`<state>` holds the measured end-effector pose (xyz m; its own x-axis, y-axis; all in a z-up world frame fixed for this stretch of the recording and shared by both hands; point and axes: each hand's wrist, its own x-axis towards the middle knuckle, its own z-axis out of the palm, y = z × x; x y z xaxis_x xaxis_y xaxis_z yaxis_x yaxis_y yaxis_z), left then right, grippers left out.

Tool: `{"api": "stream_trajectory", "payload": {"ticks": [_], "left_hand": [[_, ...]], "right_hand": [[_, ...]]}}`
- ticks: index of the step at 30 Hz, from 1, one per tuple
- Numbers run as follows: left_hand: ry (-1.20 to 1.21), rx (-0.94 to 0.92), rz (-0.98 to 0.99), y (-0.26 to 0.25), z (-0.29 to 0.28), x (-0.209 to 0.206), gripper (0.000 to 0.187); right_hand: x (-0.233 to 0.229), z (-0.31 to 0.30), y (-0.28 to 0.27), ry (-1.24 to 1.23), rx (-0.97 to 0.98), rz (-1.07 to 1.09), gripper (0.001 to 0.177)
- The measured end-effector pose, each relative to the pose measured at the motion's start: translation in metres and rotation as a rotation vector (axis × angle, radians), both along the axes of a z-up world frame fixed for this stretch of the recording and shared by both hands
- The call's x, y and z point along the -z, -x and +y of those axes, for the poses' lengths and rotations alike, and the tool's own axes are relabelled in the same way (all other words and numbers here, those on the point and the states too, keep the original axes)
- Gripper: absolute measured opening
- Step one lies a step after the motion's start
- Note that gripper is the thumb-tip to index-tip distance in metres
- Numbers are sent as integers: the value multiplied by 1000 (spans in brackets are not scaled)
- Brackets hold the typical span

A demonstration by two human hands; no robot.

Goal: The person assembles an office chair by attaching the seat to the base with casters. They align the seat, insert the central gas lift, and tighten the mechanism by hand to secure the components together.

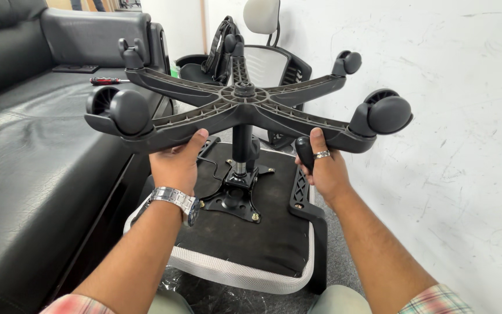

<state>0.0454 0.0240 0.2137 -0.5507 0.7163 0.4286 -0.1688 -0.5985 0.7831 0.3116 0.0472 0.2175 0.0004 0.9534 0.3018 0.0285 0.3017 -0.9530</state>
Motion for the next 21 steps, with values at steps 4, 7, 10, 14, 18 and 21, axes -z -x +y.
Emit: {"api": "stream_trajectory", "payload": {"ticks": [4,7,10,14,18,21], "left_hand": [[34,-15,-22,-14,-7,-5,32],[33,-22,-52,-19,-8,-4,35],[9,3,9,-19,-8,2,36],[105,27,169,-22,-6,19,42],[610,172,536,-28,-4,46,39],[387,322,829,-33,9,57,46]], "right_hand": [[-6,0,-7,108,48,-113,77],[-3,-4,-4,181,-29,-194,66],[5,-6,7,168,-102,-309,42],[14,-7,25,99,-155,-374,29],[10,-7,35,19,-163,-439,29],[3,-8,40,39,-173,-508,30]]}}
